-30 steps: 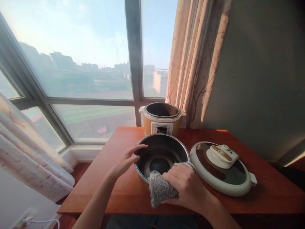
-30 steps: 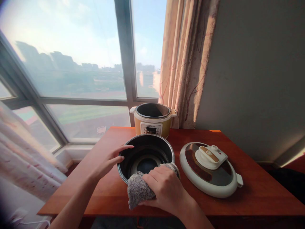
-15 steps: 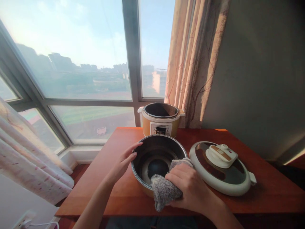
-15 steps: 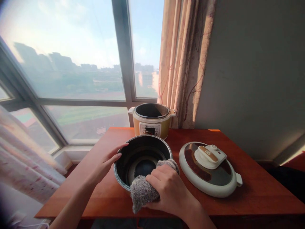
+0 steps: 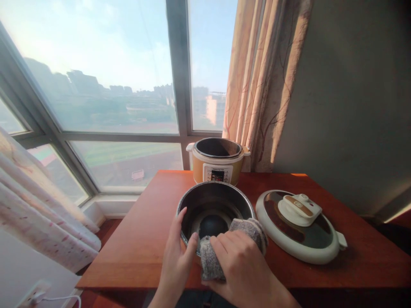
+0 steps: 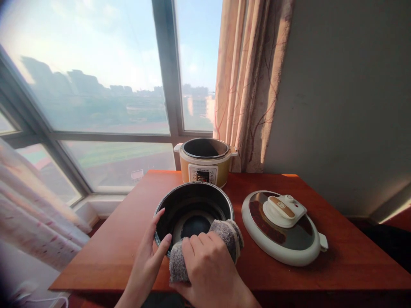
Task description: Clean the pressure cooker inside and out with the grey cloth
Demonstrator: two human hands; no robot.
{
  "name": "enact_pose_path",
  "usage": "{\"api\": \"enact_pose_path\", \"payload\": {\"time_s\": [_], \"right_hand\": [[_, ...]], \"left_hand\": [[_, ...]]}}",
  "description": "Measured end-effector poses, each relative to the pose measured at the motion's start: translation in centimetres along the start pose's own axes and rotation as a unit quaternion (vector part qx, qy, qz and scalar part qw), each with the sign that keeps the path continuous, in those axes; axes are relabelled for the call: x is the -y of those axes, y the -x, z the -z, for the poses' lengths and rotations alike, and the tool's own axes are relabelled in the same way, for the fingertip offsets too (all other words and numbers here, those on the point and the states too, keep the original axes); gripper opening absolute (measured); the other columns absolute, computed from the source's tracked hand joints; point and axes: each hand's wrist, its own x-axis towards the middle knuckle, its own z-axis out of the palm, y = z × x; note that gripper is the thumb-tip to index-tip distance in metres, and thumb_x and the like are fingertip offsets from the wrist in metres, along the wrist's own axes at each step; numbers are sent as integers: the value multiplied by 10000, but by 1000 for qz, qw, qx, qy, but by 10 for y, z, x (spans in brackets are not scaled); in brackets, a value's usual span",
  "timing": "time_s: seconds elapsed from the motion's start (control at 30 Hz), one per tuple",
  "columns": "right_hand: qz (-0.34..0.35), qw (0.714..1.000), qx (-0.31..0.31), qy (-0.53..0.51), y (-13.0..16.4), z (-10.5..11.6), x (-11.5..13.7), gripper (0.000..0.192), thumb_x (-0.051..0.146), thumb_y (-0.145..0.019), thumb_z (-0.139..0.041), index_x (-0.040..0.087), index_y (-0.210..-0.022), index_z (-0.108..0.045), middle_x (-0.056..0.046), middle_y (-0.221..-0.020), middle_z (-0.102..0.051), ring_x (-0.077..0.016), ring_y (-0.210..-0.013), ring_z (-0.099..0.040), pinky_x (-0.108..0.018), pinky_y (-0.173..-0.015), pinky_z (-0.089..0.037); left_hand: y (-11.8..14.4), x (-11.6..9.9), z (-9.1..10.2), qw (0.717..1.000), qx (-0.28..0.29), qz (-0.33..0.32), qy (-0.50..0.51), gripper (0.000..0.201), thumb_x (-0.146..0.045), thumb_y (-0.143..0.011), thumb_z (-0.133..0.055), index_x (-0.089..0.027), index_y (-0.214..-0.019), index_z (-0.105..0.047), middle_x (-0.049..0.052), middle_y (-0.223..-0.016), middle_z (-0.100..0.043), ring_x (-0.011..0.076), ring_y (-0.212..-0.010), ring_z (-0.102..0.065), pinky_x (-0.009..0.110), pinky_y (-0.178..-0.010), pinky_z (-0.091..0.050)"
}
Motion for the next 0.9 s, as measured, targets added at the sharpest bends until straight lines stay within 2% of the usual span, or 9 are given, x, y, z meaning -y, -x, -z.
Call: {"api": "enact_pose_path", "payload": {"time_s": [0.1,0.2,0.3,0.47,0.6,0.7,0.8,0.9], "right_hand": [[3,999,-35,9,0,-6,7,543,561,-661,-821,198,-980,-572,-40,-885,-668,-233,-755,-575,-371,-670,-338],[16,998,-56,16,1,-12,8,444,506,-727,-776,197,-972,-572,-49,-872,-673,-225,-735,-574,-363,-646,-336],[34,997,-62,25,3,-14,4,370,458,-773,-734,194,-977,-575,-39,-832,-662,-217,-713,-572,-359,-629,-337],[82,994,-59,36,4,-8,-5,369,454,-808,-701,169,-1012,-583,-54,-835,-668,-206,-704,-579,-349,-607,-337],[104,993,-50,34,8,-2,-16,446,491,-811,-689,149,-1076,-583,-62,-852,-682,-210,-717,-592,-346,-626,-350],[116,992,-36,20,11,1,-28,466,524,-804,-683,162,-1081,-584,-51,-853,-686,-213,-730,-600,-346,-649,-354],[118,993,-10,0,11,5,-38,464,556,-808,-668,181,-1069,-587,-38,-861,-687,-212,-754,-610,-345,-674,-359],[124,992,10,-17,9,10,-45,463,591,-825,-637,191,-1053,-588,-35,-863,-685,-205,-772,-614,-342,-696,-365]], "left_hand": [[2,-1,2,1000,13,-2,-15,604,-363,-871,-603,-237,-1444,-456,95,-1505,-466,314,-1431,-359,487,-1197,-246],[1,-2,9,999,35,-1,-6,589,-335,-856,-608,-248,-1427,-494,86,-1492,-487,320,-1419,-380,486,-1191,-261],[-3,-5,15,999,54,-7,-3,582,-289,-841,-594,-254,-1417,-519,80,-1481,-501,317,-1410,-391,484,-1190,-259],[-16,-6,19,995,95,-22,-17,573,-220,-813,-546,-275,-1383,-566,68,-1428,-550,308,-1365,-442,486,-1161,-298],[-35,-3,26,989,144,-38,-7,600,-203,-791,-545,-267,-1388,-565,60,-1427,-559,308,-1358,-447,472,-1160,-300],[-55,-1,36,977,210,-39,9,583,-226,-800,-562,-270,-1382,-576,58,-1445,-548,312,-1359,-449,466,-1165,-291],[-77,0,47,960,278,-16,28,565,-250,-813,-581,-277,-1377,-582,52,-1452,-546,315,-1358,-453,475,-1166,-285],[-95,-1,54,947,315,22,55,572,-260,-802,-607,-271,-1373,-587,51,-1454,-546,332,-1374,-432,499,-1166,-276]]}}
